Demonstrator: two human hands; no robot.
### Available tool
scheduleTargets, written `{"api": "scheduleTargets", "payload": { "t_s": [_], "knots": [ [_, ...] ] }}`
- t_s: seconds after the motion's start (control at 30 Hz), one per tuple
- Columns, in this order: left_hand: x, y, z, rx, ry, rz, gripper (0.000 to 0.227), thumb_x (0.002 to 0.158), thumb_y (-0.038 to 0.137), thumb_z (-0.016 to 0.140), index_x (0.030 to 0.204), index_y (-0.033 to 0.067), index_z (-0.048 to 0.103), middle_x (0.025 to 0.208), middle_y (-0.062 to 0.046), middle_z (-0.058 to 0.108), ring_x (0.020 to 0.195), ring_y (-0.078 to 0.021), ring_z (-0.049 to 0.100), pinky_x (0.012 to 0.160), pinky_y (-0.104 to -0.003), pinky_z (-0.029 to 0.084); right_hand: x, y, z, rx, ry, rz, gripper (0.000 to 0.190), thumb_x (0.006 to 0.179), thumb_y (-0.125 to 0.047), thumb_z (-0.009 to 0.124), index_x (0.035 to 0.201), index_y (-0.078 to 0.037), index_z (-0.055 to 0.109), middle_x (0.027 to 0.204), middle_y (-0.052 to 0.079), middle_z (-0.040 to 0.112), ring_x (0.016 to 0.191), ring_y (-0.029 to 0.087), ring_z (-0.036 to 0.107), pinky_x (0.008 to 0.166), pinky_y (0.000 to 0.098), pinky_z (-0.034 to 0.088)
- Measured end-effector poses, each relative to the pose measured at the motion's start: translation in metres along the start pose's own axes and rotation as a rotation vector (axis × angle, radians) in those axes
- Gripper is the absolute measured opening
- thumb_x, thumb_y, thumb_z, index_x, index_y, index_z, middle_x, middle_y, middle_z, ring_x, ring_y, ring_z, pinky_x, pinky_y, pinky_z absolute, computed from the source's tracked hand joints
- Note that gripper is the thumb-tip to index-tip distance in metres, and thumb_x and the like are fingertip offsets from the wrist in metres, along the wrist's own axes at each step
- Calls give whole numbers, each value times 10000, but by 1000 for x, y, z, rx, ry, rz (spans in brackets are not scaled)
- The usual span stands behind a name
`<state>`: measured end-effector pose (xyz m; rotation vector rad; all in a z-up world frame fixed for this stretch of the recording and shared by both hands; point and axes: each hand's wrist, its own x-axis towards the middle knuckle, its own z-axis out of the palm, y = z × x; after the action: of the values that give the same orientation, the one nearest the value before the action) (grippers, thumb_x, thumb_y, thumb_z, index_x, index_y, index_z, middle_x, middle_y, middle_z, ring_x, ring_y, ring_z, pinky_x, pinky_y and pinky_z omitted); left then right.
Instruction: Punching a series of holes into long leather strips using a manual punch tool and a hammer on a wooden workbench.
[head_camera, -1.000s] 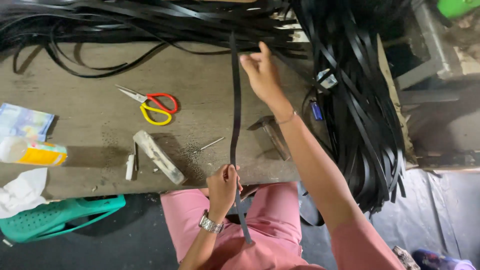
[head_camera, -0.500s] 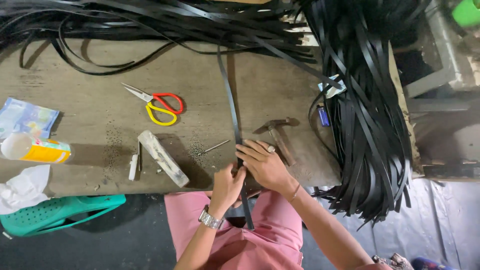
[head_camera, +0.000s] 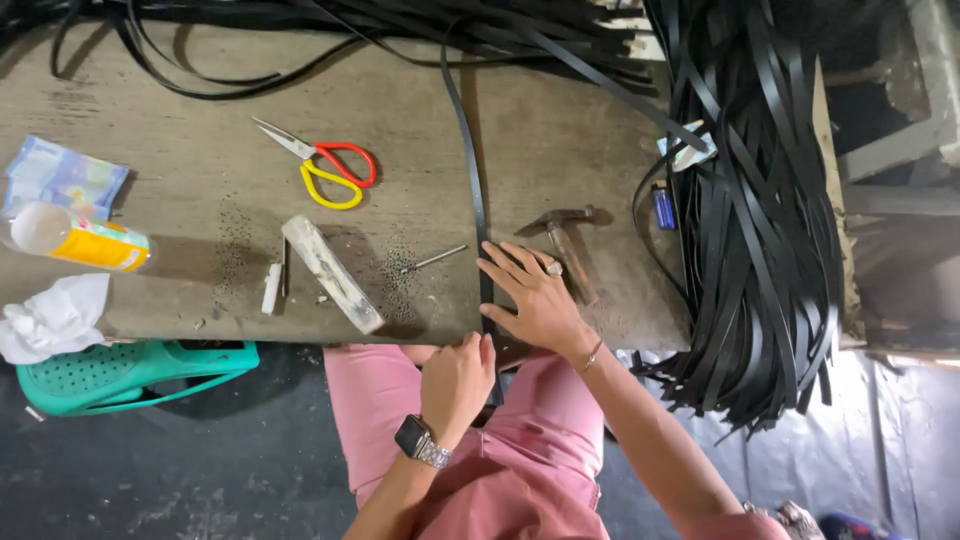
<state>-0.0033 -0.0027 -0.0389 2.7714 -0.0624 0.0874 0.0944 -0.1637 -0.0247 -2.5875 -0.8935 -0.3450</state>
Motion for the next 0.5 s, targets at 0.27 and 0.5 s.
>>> {"api": "scheduleTargets", "payload": {
  "t_s": [0.27, 0.5],
  "knots": [
    [91, -37, -8, 83, 275, 228, 172, 909, 77, 661, 1080, 58, 676, 1109, -136, 628, 1035, -323, 647, 761, -394, 547, -1, -6, 4, -84, 36, 45, 462, 990, -412, 608, 1363, -139, 625, 1467, 70, 597, 1341, 265, 533, 1010, 420, 419],
    [120, -56, 16, 297, 65, 231, 168, 919, 119, 678, 1079, 71, 663, 1065, -112, 659, 1058, -287, 663, 819, -354, 543, -5, -1, 10, -105, 74, -9, 615, 908, -542, 646, 1419, -204, 592, 1495, -39, 583, 1357, 240, 528, 1029, 396, 405]
  ]
}}
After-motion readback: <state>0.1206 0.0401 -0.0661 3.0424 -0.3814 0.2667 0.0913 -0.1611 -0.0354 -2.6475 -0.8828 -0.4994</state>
